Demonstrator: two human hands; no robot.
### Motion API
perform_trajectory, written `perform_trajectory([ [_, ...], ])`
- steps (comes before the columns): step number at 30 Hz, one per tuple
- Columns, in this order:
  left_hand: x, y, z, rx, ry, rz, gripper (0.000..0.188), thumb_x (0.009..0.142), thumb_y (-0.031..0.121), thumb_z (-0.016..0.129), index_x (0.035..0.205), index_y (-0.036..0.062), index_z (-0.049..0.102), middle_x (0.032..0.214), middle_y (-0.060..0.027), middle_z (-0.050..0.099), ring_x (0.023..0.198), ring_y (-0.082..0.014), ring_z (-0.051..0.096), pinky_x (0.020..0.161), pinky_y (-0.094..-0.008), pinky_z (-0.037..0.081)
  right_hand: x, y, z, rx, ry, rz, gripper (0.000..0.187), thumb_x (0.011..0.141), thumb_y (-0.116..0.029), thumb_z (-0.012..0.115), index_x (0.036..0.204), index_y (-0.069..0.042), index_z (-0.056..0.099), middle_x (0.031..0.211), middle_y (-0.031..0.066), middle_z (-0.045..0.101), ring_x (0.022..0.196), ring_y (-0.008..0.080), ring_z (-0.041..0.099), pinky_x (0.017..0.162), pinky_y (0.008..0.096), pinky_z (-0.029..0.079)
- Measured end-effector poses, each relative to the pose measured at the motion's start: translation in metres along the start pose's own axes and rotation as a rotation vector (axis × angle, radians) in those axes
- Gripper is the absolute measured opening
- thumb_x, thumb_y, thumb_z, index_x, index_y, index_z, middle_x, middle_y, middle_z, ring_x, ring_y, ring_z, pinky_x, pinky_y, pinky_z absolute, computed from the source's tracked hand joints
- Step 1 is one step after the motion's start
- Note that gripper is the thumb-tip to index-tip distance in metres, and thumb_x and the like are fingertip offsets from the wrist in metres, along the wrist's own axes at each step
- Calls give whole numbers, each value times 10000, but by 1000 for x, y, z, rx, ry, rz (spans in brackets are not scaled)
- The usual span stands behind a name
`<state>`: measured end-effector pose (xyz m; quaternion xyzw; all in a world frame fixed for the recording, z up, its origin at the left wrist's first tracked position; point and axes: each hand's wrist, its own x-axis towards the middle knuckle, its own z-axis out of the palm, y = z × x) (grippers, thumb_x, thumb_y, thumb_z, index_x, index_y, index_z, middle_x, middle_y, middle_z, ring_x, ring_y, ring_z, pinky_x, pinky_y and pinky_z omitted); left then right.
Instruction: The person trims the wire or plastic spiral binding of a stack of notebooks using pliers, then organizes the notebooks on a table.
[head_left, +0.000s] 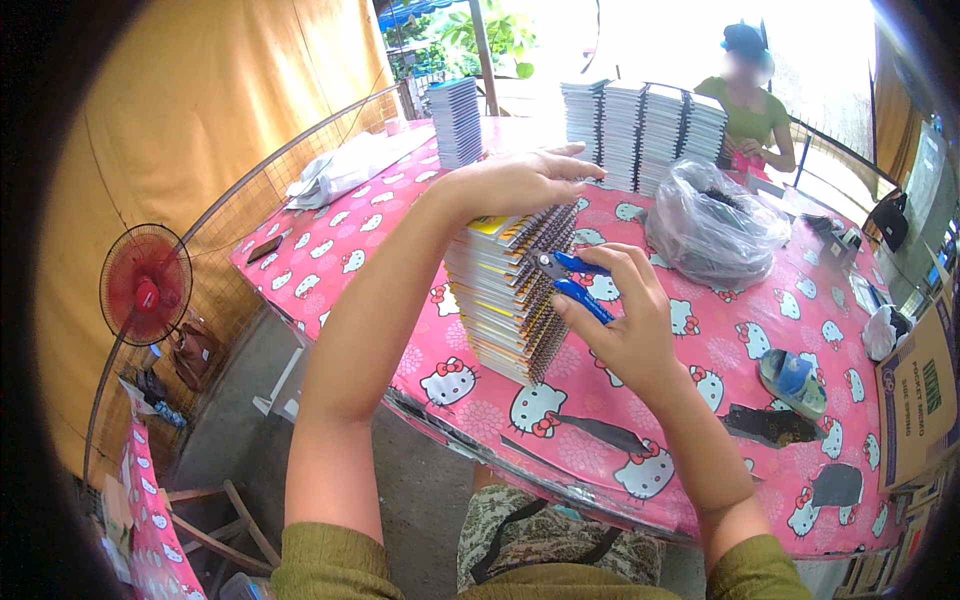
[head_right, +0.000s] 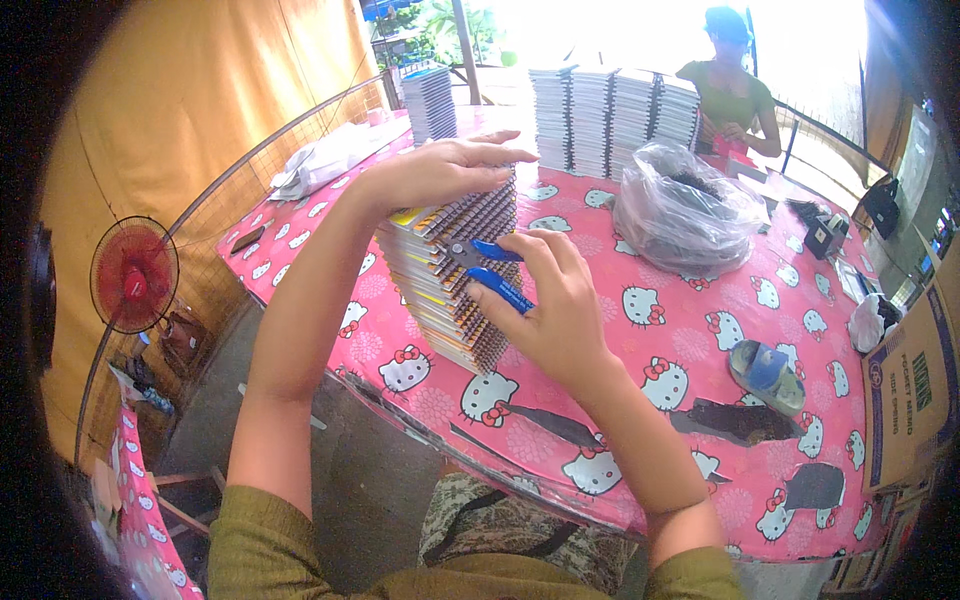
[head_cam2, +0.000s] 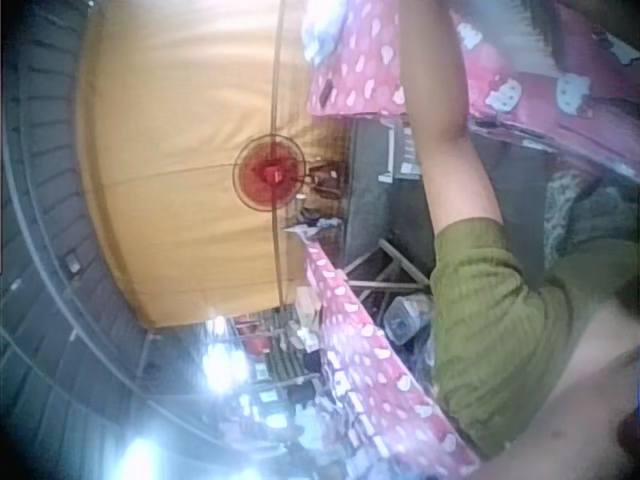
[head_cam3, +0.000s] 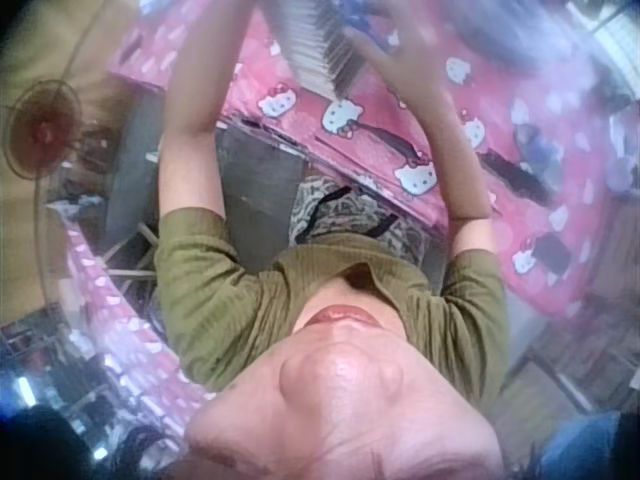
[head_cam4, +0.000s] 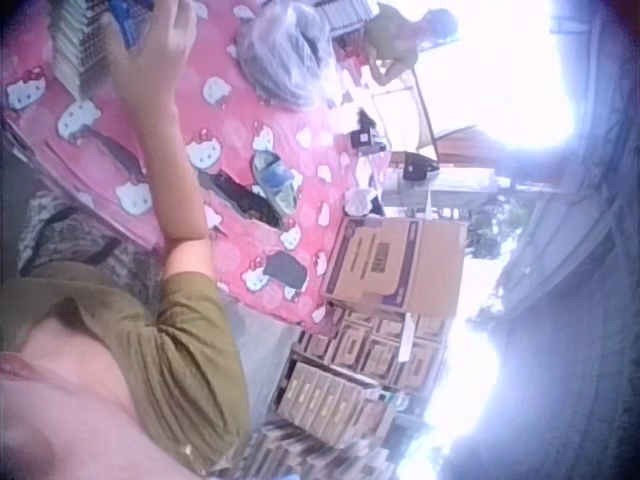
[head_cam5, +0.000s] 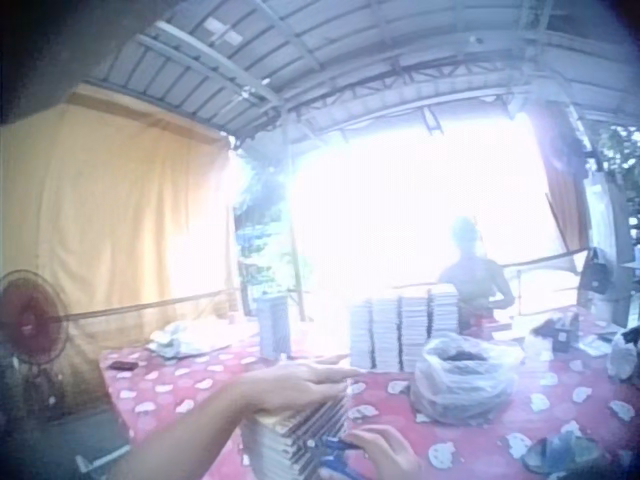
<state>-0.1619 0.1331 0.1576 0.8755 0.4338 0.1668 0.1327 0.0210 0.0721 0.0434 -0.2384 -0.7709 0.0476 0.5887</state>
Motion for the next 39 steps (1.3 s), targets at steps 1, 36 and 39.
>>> perform_trajectory([
  [1,0,0,0,-20,-5,0,463,909,379,485,1336,206,530,1522,-186,245,1362,-333,339,1114,-361,251,0,-1,4,-27,27,-19,438,735,-262,756,1046,-4,587,976,166,590,875,312,593,760,408,478],
  [36,-12,0,-8,-167,93,115,579,926,416,567,508,16,597,943,-200,668,1344,-259,369,1030,-389,353,29,0,-8,-197,-123,-107,411,692,-292,773,992,-68,602,974,113,580,902,306,572,779,438,444],
  [39,-13,-2,-8,-166,91,99,590,935,419,551,501,20,591,822,-179,668,1347,-255,364,1037,-391,347,34,-5,-10,-337,-69,-224,399,689,-288,773,979,-70,605,950,112,583,846,297,582,740,419,456],
])
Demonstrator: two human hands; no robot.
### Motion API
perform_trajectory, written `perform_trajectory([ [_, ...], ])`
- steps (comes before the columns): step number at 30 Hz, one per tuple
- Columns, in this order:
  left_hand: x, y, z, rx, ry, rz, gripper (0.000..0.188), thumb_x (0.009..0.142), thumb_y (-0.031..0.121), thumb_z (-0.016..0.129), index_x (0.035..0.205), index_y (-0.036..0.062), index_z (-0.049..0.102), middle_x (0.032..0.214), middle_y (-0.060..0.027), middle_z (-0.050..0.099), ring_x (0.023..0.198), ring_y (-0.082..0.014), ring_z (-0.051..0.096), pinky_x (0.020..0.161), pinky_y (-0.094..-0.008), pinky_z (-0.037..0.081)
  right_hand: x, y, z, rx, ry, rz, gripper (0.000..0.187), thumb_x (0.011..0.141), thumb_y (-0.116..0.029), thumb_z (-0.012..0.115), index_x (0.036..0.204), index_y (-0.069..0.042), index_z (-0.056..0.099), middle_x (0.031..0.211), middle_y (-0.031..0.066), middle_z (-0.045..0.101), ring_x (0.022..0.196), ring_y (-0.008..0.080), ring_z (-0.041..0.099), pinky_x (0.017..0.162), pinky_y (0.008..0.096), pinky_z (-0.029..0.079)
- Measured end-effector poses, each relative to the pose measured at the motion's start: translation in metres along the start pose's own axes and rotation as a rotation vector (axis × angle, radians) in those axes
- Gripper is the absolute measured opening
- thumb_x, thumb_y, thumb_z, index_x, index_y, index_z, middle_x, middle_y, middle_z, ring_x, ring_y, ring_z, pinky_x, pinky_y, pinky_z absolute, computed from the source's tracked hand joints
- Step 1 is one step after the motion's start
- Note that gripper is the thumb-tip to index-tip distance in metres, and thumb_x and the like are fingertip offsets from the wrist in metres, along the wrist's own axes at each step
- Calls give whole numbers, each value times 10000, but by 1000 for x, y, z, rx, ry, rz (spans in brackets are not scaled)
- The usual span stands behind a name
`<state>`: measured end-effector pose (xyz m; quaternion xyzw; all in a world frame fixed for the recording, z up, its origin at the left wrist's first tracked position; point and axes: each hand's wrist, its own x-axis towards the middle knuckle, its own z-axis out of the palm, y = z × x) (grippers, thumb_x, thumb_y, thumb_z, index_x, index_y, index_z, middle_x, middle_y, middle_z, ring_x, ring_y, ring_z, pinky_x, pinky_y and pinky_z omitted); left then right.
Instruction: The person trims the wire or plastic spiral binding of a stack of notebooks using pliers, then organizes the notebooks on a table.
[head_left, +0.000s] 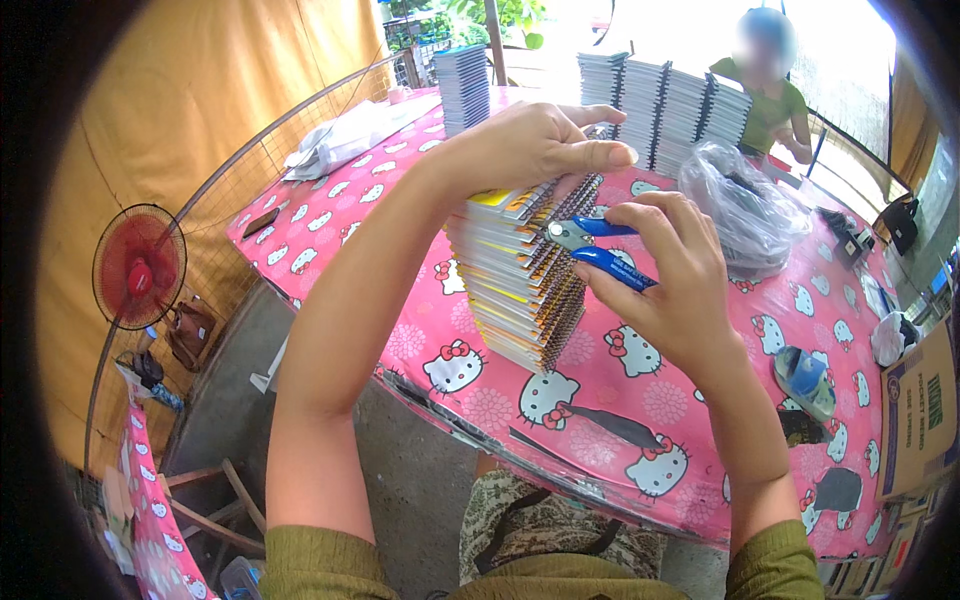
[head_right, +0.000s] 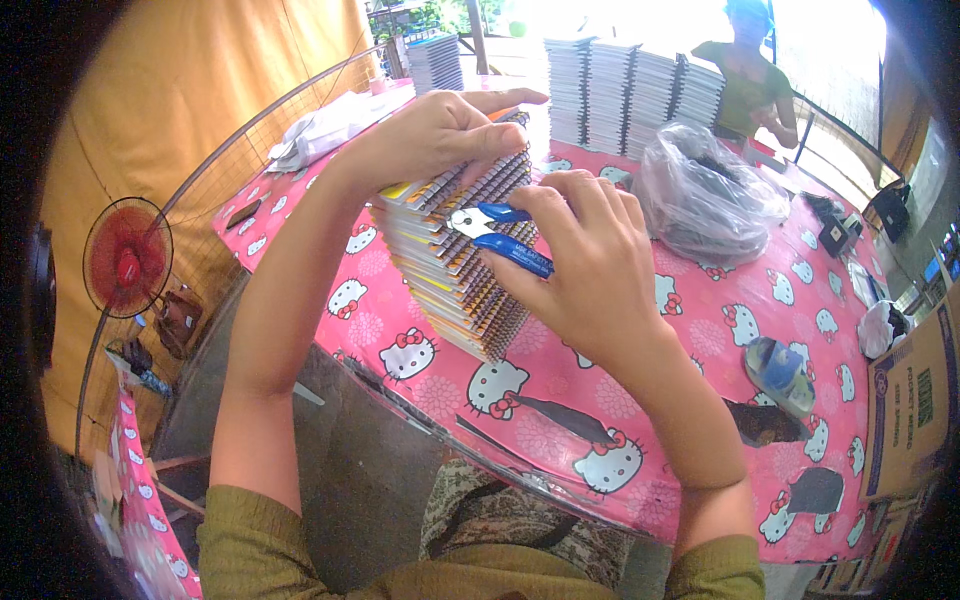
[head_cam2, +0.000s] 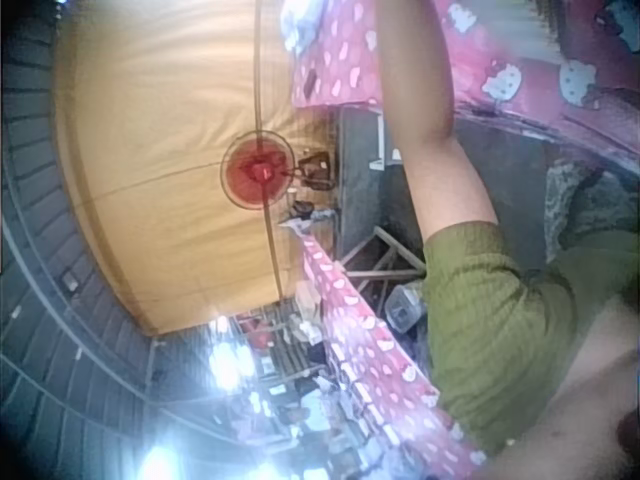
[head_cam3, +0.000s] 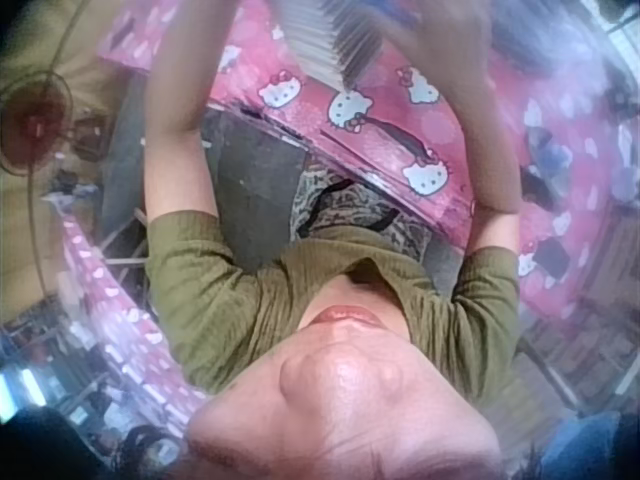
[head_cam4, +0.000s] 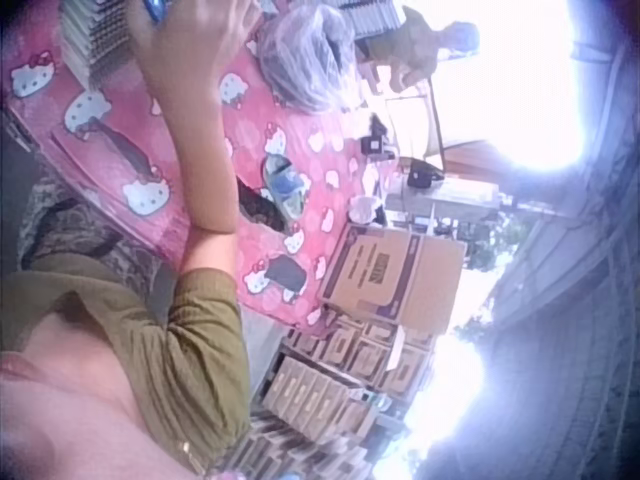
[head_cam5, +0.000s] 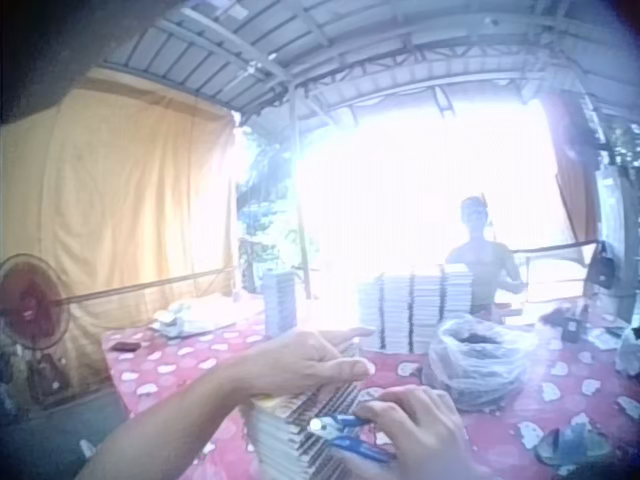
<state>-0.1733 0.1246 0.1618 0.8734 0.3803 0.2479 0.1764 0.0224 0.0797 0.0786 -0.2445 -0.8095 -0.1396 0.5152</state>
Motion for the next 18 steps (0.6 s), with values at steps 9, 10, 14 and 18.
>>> perform_trajectory([
  [9,0,0,1,-55,17,-7,617,943,435,530,493,16,579,852,-192,670,1341,-266,371,1038,-388,342,0,2,-2,174,-49,114,366,684,-260,766,949,-73,598,903,93,570,798,282,578,705,398,455],
  [10,-1,0,1,-54,19,-14,618,943,435,530,492,14,579,864,-195,672,1340,-268,373,1036,-388,343,1,1,-5,135,-28,92,369,684,-265,763,952,-72,597,901,92,569,804,284,577,714,402,453],
  [14,-2,1,0,-37,41,-3,627,944,439,525,490,11,580,906,-206,674,1338,-270,375,1032,-381,345,5,3,-7,22,-53,38,387,693,-296,750,967,-72,592,911,94,569,844,292,572,761,422,439],
  [18,1,0,3,-34,34,4,631,945,443,520,489,11,582,932,-213,672,1335,-265,379,1036,-375,339,-2,2,-1,18,-43,50,392,701,-309,740,975,-72,589,921,104,570,863,297,568,783,432,431],
])
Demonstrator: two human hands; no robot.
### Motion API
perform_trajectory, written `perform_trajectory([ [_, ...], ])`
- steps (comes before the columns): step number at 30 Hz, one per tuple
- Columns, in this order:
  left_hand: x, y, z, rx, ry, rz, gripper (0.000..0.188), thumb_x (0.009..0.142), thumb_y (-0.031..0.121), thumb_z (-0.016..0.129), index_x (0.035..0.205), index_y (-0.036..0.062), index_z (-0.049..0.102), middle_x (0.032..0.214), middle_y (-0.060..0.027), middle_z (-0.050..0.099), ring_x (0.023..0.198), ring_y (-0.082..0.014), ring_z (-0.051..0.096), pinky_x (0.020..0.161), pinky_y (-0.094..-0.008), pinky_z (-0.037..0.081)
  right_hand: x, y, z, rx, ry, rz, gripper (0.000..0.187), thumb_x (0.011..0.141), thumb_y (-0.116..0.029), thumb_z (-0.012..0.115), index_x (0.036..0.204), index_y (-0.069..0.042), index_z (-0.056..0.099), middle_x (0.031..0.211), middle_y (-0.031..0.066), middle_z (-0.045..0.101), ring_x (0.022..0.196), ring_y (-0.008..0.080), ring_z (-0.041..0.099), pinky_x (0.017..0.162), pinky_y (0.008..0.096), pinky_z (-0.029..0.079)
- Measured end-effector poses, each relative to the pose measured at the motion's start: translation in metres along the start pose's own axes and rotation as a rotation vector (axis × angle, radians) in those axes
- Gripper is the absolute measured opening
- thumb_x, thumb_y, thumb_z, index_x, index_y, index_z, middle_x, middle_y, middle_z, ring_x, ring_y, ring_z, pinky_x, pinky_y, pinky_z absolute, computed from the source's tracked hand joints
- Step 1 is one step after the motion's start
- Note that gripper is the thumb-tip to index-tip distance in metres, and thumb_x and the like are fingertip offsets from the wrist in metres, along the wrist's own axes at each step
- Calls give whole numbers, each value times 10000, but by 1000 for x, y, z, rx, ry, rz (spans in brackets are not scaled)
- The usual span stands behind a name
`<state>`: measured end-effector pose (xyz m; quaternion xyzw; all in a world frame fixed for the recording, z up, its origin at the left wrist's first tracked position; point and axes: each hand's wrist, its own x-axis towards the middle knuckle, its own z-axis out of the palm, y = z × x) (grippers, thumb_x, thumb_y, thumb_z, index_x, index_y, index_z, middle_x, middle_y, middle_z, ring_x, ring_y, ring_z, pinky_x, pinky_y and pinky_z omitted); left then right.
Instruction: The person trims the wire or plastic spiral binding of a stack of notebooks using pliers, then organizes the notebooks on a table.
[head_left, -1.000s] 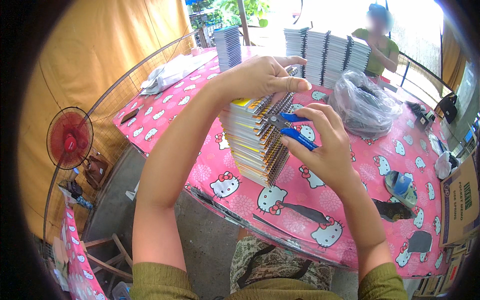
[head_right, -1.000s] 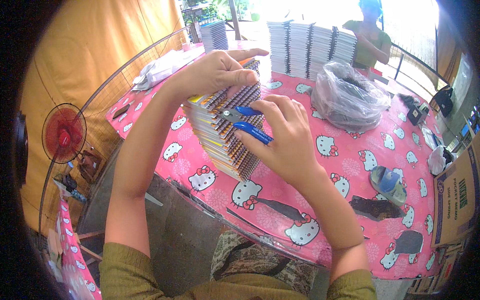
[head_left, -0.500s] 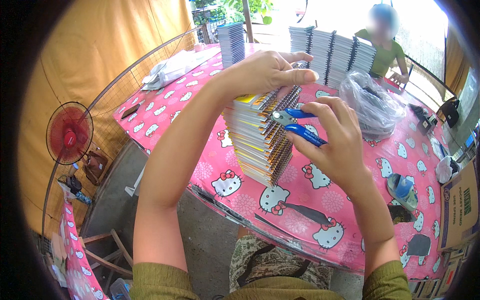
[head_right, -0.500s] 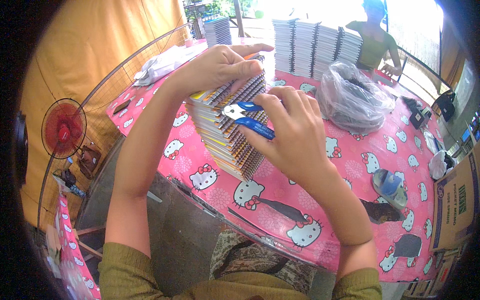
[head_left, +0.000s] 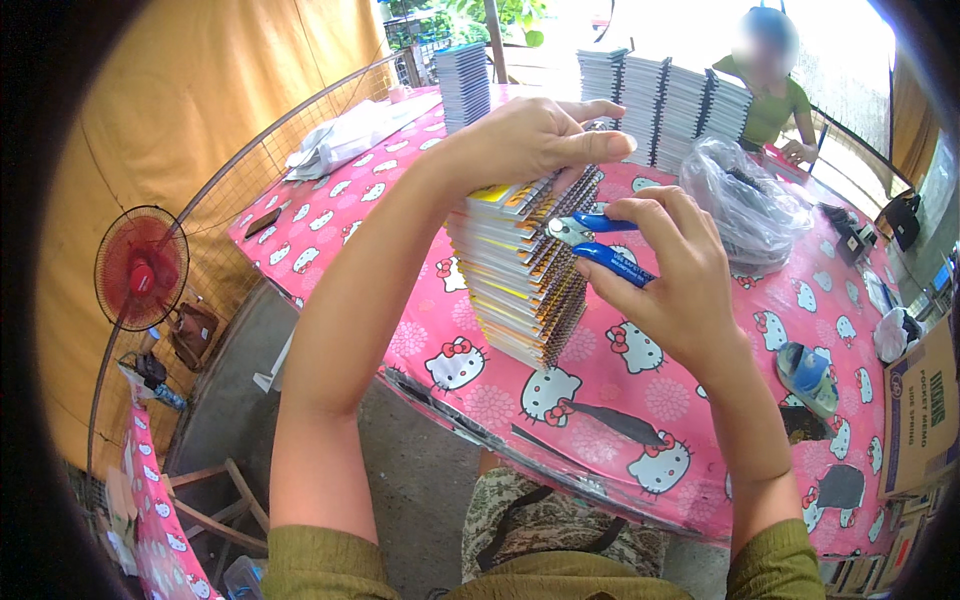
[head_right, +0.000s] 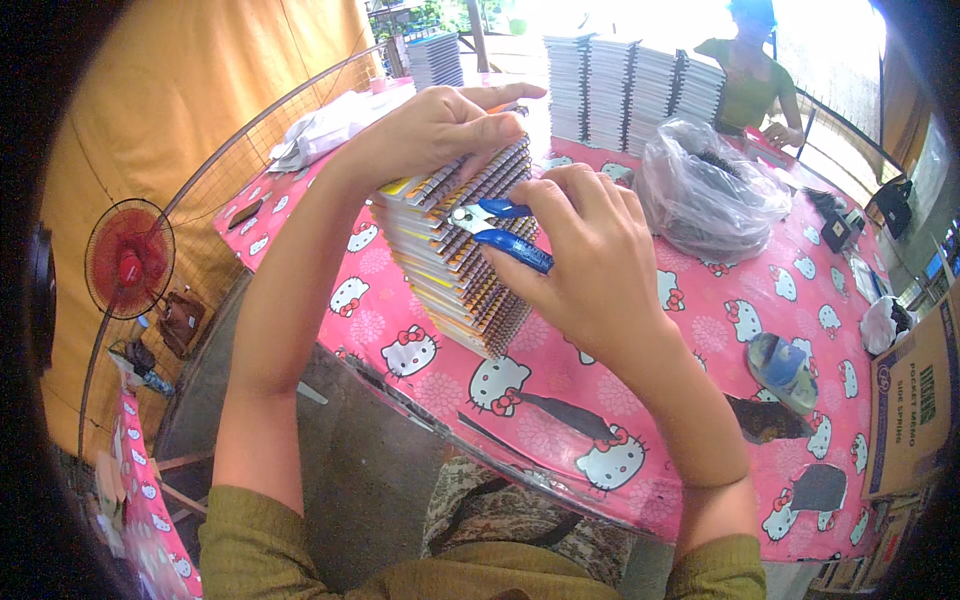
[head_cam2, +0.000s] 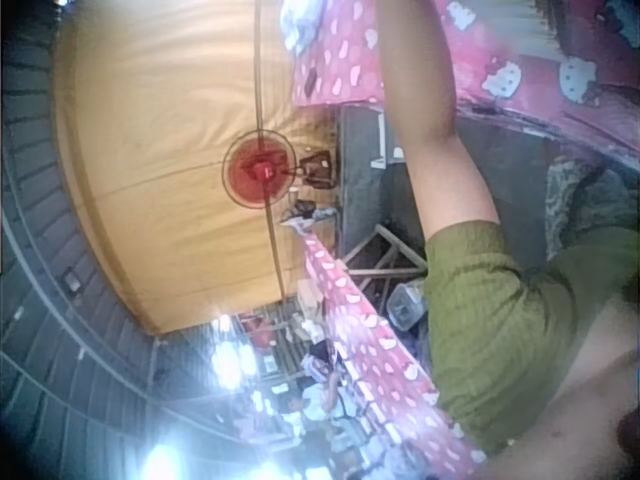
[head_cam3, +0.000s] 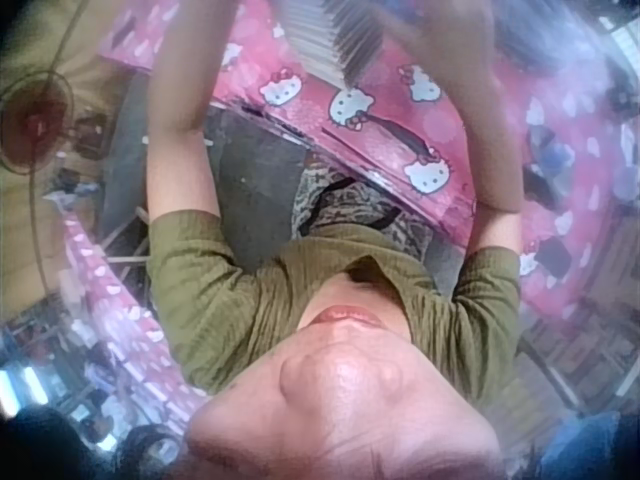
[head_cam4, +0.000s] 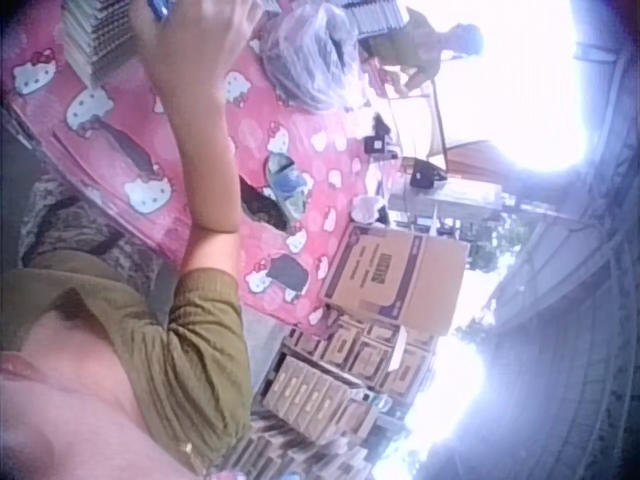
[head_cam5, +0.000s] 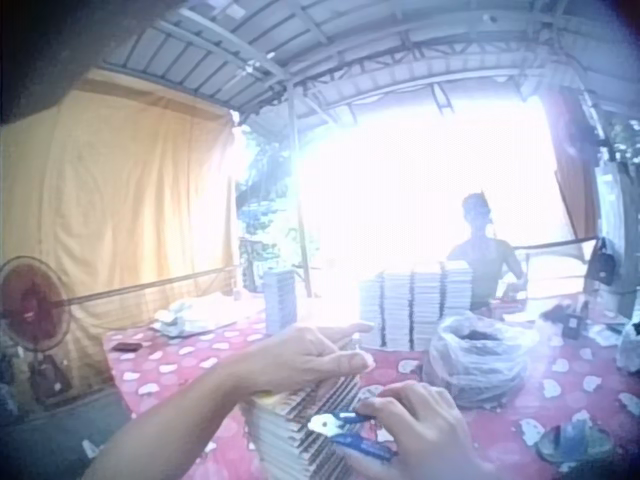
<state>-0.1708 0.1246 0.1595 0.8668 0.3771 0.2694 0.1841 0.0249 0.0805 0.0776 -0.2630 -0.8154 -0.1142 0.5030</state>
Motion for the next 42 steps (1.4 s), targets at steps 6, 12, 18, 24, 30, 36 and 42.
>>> perform_trajectory([
  [6,-1,1,-1,-10,-4,6,626,947,438,519,497,8,588,967,-223,667,1336,-256,379,1037,-368,338,1,-3,0,120,-52,90,351,689,-269,746,934,-66,598,909,112,564,819,301,573,733,425,453],
  [12,-2,3,3,-34,-23,-54,587,889,459,596,521,2,616,1251,-264,551,1319,-274,404,1023,-333,352,9,1,-12,79,-32,-21,337,676,-258,757,906,-69,600,879,106,556,804,304,572,718,416,460],
  [18,0,8,3,32,-22,-81,563,848,462,651,529,-2,629,1228,-272,564,1321,-280,406,984,-334,391,7,4,-13,78,-64,-30,360,683,-270,760,931,-70,592,902,103,564,821,301,575,738,421,455],
  [24,1,5,0,5,-37,-64,572,871,446,633,502,10,606,931,-232,676,1321,-273,408,978,-351,392,2,6,0,80,14,-24,380,686,-275,757,959,-66,595,948,108,581,866,299,581,771,418,447],
  [30,-1,2,-1,-17,-29,-58,581,871,447,631,493,8,591,971,-248,669,1315,-273,415,988,-347,382,3,8,4,278,-149,136,365,732,-287,750,967,-41,617,862,91,631,762,237,614,682,374,473],
  [36,2,5,2,-7,-79,-83,567,843,464,654,523,-2,615,1126,-267,620,1290,-284,441,997,-324,377,21,37,-11,1323,-804,1015,444,842,-359,708,976,57,624,745,79,651,690,110,611,624,256,492],
  [42,2,3,4,44,-106,-94,558,838,492,643,580,-3,654,1339,-254,487,1268,-301,460,1012,-332,365,-14,9,-5,566,-290,347,390,773,-278,759,970,21,605,917,108,625,822,210,635,733,343,509],
])
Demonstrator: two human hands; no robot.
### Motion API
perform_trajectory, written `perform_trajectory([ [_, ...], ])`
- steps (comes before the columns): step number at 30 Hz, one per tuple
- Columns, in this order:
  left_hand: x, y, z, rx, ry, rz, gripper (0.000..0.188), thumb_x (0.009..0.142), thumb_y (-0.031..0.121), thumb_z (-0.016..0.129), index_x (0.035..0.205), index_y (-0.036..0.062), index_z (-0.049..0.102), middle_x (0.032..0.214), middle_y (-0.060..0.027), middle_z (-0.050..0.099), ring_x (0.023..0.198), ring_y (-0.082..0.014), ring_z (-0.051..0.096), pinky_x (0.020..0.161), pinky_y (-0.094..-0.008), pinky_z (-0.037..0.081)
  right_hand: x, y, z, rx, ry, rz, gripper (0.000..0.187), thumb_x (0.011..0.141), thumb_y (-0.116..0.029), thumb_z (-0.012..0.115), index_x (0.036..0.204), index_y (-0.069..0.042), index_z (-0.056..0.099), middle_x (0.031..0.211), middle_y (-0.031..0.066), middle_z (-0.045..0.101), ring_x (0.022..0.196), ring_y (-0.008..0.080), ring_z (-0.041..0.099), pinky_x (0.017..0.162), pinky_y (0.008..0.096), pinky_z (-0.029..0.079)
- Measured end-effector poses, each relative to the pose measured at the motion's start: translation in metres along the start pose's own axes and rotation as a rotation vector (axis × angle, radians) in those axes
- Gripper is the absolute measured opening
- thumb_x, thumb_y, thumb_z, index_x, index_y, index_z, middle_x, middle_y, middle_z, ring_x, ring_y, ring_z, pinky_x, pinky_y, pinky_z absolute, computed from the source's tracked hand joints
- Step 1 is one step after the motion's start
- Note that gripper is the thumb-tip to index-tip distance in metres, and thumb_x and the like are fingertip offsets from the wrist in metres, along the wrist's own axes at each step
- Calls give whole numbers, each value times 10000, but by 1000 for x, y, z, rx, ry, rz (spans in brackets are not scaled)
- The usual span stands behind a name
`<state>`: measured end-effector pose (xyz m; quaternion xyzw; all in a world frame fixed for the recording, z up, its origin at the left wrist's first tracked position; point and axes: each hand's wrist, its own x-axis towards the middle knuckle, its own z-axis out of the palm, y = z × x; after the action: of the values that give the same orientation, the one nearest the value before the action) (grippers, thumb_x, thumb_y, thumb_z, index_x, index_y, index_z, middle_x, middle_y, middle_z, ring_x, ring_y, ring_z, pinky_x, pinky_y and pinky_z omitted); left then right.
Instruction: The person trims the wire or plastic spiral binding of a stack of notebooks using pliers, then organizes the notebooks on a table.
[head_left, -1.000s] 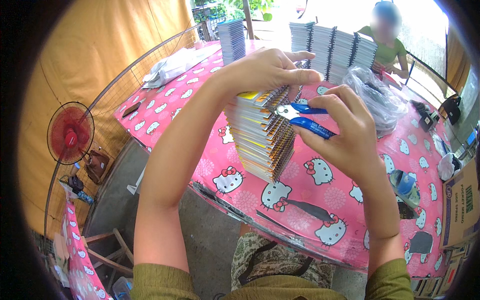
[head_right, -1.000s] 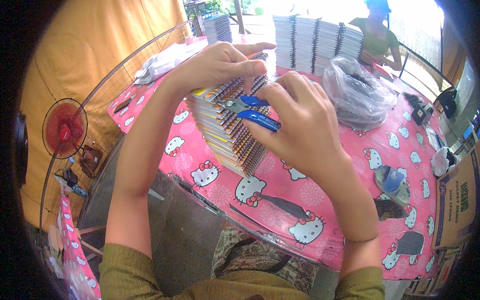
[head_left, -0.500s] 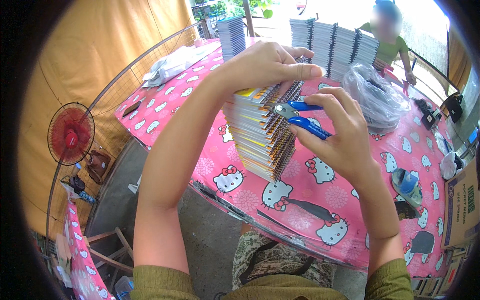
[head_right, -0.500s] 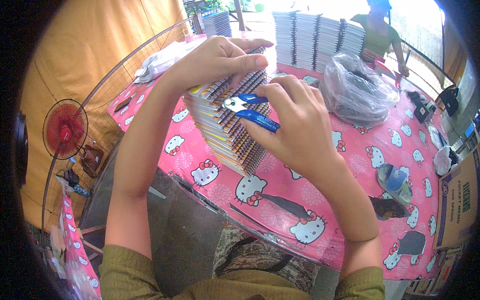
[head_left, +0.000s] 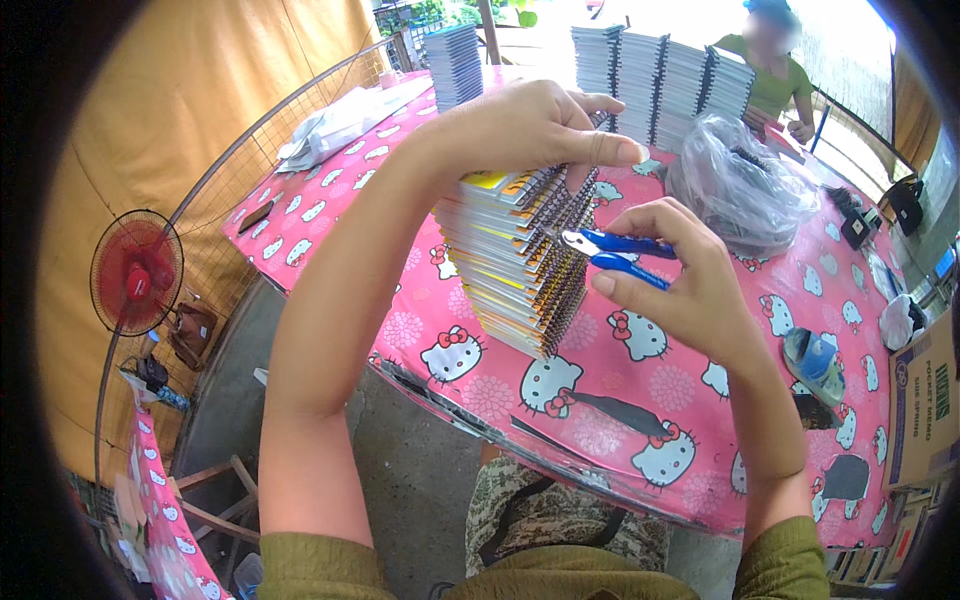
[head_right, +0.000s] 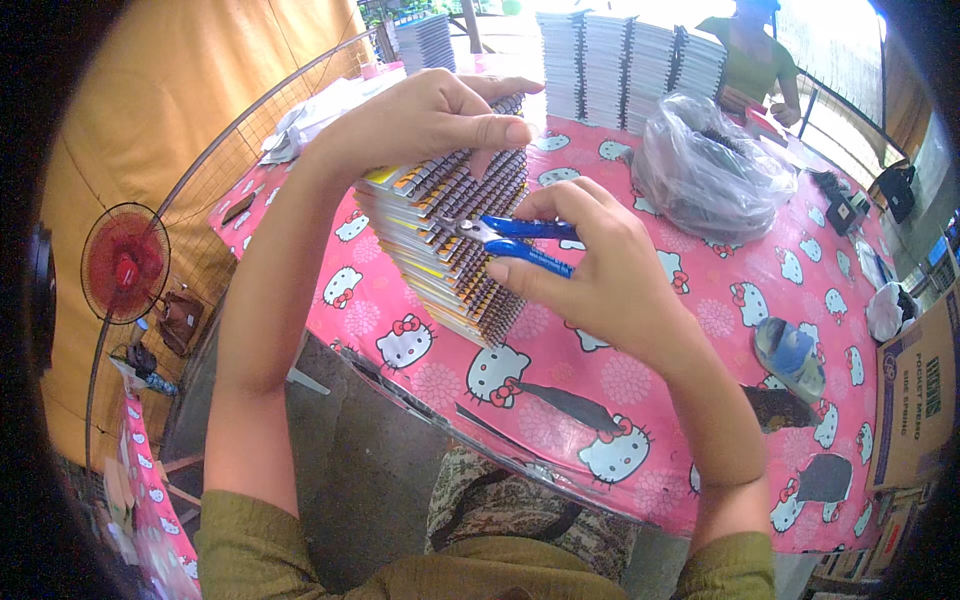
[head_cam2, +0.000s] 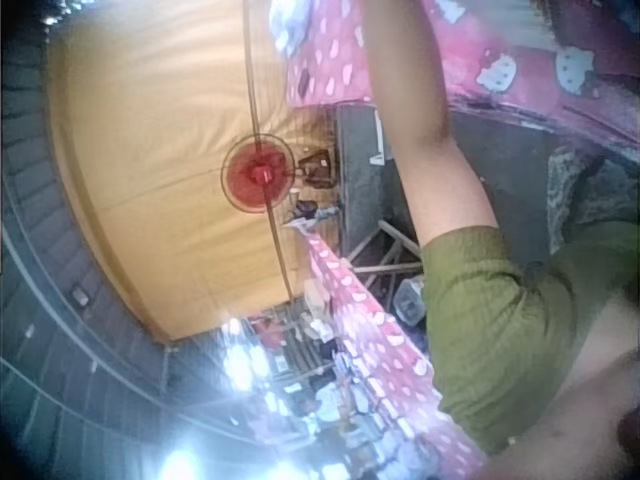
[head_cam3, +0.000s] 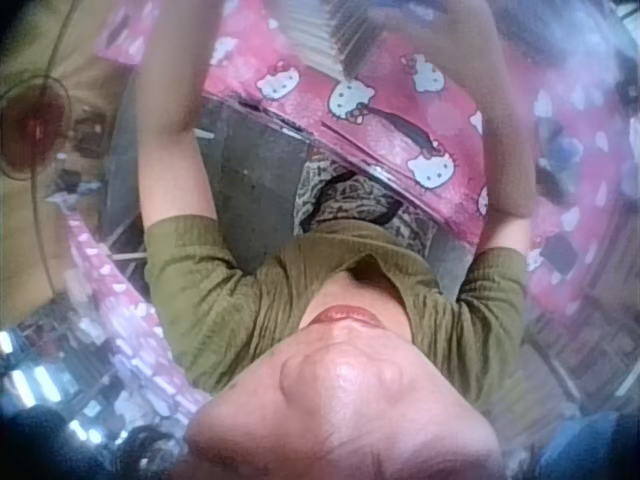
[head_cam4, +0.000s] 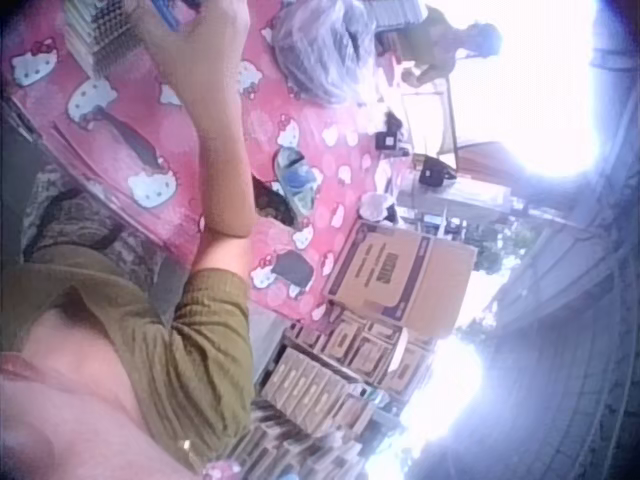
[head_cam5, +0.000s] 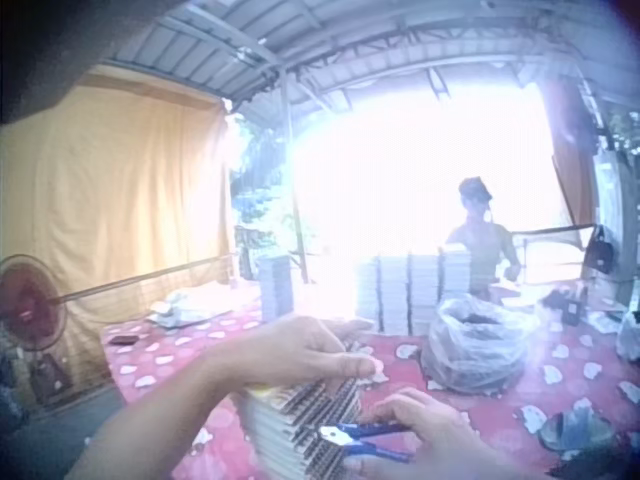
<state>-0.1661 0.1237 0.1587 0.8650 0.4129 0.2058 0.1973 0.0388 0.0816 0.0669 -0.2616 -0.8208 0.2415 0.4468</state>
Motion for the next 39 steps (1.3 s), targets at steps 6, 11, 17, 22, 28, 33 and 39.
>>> perform_trajectory([
  [6,4,0,1,92,-50,1,625,894,552,518,634,12,697,1429,-219,400,1303,-317,407,1066,-370,304,-3,5,12,-191,136,-159,398,749,-297,767,938,13,605,877,130,613,823,221,633,738,330,513],
  [11,9,2,9,175,-75,43,729,949,584,346,664,28,722,1506,-141,304,1367,-299,291,1112,-374,224,11,20,-9,800,-376,666,382,828,-343,716,886,25,635,756,87,655,627,144,619,587,257,502],
  [17,6,5,-2,259,-151,-23,732,963,553,326,630,31,717,1495,-92,339,1378,-270,264,1125,-362,195,-8,26,21,283,-24,140,373,791,-266,751,979,28,620,857,100,643,748,178,635,690,308,517],
  [22,9,0,0,104,-146,-50,775,895,652,376,597,13,697,1401,-199,434,1258,-302,435,1044,-354,327,-12,25,32,-141,255,-205,406,708,-197,800,997,18,613,964,108,618,895,208,620,776,323,507],
  [28,8,0,-1,123,-93,29,746,878,644,440,578,7,685,1365,-238,462,1240,-311,467,1012,-348,367,-1,36,20,599,-197,398,363,816,-286,728,937,33,604,779,118,653,605,196,641,544,282,509],
  [33,5,3,1,215,-80,7,567,918,508,484,714,31,712,1406,-170,435,1266,-289,433,1047,-341,322,-4,18,19,1025,-300,732,423,862,-369,681,894,45,600,748,134,658,500,163,616,443,236,474],
  [39,-1,52,-18,593,-194,330,481,748,387,716,1162,157,632,1374,-90,487,1301,-293,414,1044,-378,359,-29,19,17,8,83,18,410,739,-311,759,979,-10,618,873,133,634,825,252,627,735,349,498],
])
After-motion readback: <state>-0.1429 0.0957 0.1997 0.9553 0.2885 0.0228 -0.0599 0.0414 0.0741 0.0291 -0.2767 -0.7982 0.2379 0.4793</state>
